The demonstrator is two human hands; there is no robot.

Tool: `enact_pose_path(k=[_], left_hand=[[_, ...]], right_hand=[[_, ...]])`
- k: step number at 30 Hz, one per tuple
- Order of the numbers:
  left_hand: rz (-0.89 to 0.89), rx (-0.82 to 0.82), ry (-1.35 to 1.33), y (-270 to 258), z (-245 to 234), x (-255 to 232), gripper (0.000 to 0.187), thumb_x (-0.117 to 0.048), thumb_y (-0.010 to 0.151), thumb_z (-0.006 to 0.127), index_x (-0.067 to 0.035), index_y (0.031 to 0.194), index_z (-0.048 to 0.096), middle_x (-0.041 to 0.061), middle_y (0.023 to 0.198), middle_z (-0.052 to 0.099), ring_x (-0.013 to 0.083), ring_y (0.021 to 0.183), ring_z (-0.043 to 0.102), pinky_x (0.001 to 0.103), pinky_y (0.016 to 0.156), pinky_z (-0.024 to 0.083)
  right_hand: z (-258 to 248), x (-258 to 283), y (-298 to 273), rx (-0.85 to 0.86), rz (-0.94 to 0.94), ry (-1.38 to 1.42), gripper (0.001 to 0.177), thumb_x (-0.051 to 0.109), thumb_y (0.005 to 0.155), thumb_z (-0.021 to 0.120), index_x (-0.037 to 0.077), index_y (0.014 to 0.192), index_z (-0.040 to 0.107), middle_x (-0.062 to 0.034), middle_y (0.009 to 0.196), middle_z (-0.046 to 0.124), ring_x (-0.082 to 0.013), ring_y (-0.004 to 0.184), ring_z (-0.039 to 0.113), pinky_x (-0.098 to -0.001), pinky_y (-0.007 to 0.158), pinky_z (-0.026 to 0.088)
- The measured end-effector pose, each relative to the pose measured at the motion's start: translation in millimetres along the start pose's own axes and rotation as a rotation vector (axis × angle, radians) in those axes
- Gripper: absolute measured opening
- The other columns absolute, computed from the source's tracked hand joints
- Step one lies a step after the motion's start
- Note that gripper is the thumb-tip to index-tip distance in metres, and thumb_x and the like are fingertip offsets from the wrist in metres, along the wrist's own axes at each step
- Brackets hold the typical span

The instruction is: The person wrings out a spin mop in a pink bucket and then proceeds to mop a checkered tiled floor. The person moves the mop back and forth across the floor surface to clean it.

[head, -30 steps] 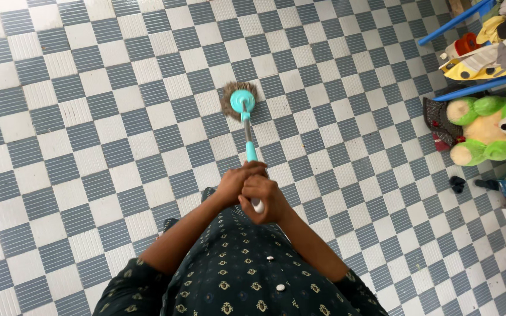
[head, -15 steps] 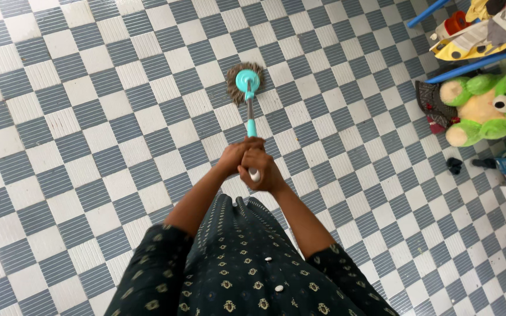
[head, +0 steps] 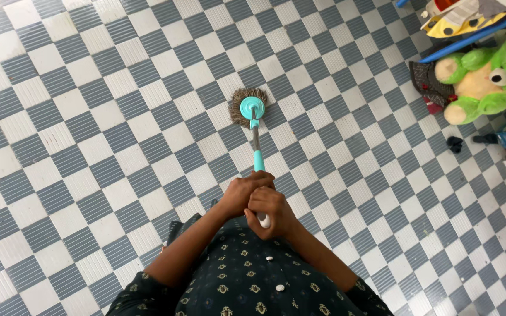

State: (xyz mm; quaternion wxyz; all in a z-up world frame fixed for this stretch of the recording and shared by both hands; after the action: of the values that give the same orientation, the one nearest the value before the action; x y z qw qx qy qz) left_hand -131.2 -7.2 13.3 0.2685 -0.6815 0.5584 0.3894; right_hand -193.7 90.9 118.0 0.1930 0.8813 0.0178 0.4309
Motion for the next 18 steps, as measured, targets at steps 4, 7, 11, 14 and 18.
enact_pose_path(k=[4, 7, 11, 14, 18], left_hand=[[-0.064, 0.143, 0.136, 16.6, 17.6, -9.9, 0.034, -0.024, 0.084, 0.071, -0.019, 0.118, 0.066, -0.001, 0.114, 0.071, 0.0207, 0.074, 0.075, 0.039, 0.067, 0.060], [0.039, 0.079, 0.219, 48.3, 38.3, 15.7, 0.031, -0.027, 0.085, 0.072, -0.022, 0.115, 0.068, 0.000, 0.109, 0.072, 0.0203, 0.076, 0.075, 0.039, 0.066, 0.060], [-0.050, 0.167, 0.240, 89.1, 60.4, 74.0, 0.030, -0.028, 0.087, 0.071, -0.028, 0.117, 0.069, 0.000, 0.107, 0.073, 0.0233, 0.089, 0.074, 0.041, 0.076, 0.060], [-0.022, 0.098, 0.128, 98.9, 59.0, 97.9, 0.028, -0.022, 0.084, 0.072, -0.026, 0.111, 0.069, -0.005, 0.123, 0.069, 0.0243, 0.102, 0.072, 0.041, 0.081, 0.060], [-0.078, 0.140, 0.069, 83.3, 66.4, 89.3, 0.025, -0.020, 0.084, 0.072, -0.026, 0.108, 0.070, -0.011, 0.136, 0.063, 0.0225, 0.111, 0.069, 0.039, 0.086, 0.060]], right_hand=[[-10.4, -11.5, -8.2, -0.196, -0.182, 0.060, 0.010, 0.004, 0.071, 0.064, 0.006, 0.065, 0.056, -0.0068, 0.068, 0.060, -0.0227, 0.063, 0.062, -0.0338, 0.060, 0.050], [-13.2, -50.3, -10.6, -0.334, -0.268, 0.021, 0.010, 0.000, 0.072, 0.059, 0.006, 0.066, 0.054, -0.0069, 0.070, 0.062, -0.0225, 0.064, 0.065, -0.0328, 0.059, 0.052], [-7.7, -101.6, -14.6, -0.263, -0.111, -0.125, 0.009, -0.001, 0.079, 0.061, 0.002, 0.073, 0.056, -0.0110, 0.076, 0.062, -0.0267, 0.071, 0.064, -0.0360, 0.065, 0.053], [9.3, -122.5, -15.0, -0.206, 0.000, -0.156, 0.007, 0.001, 0.082, 0.064, 0.001, 0.077, 0.059, -0.0120, 0.080, 0.061, -0.0288, 0.078, 0.064, -0.0379, 0.073, 0.054], [16.5, -113.5, -26.8, -0.165, 0.018, -0.132, 0.010, 0.002, 0.082, 0.065, 0.002, 0.074, 0.059, -0.0112, 0.079, 0.061, -0.0281, 0.077, 0.064, -0.0372, 0.073, 0.054]])
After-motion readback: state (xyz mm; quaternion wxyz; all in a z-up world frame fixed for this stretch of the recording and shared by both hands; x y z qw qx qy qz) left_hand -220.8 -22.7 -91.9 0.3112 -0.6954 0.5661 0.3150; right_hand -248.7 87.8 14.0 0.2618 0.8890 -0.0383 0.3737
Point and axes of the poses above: each hand's wrist, its own y-axis towards the middle knuckle, its own z-axis out of the palm, x = y × z, the point moved 3 cm from there along y, towards the middle knuckle
